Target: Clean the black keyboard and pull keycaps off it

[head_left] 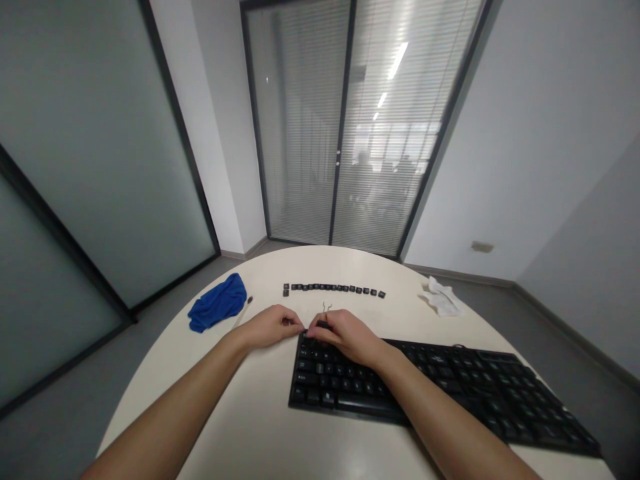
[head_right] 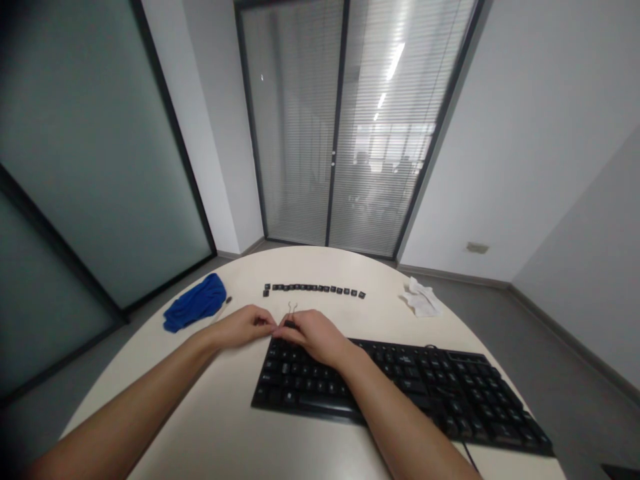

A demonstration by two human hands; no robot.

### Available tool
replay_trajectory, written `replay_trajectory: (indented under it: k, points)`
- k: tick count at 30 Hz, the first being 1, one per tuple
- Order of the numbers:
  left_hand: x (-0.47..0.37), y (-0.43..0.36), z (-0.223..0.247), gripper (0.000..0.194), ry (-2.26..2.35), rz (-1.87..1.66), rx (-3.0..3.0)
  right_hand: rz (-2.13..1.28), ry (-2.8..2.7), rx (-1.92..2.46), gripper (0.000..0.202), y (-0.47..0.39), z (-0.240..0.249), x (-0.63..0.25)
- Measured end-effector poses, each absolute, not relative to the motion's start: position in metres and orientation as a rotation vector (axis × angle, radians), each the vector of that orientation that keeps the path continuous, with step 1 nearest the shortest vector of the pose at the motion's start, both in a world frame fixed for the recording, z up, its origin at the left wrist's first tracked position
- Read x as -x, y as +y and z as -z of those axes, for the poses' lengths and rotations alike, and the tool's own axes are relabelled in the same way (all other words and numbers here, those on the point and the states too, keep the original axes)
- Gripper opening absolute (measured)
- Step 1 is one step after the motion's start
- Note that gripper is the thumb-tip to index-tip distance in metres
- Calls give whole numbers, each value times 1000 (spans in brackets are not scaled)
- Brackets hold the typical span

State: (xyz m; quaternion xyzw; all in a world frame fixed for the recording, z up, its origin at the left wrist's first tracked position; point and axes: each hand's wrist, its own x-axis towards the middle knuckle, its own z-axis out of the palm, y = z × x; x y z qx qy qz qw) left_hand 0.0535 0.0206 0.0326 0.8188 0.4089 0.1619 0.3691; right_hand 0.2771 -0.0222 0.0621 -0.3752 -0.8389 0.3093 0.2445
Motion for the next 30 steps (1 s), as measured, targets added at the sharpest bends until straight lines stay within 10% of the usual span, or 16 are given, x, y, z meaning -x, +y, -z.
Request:
replay_trajectory:
  k: [30]
  points:
    - [-55,21,-33,37,1054,-421,-2120,-841,-2273,1100,30,-22,-66,-282]
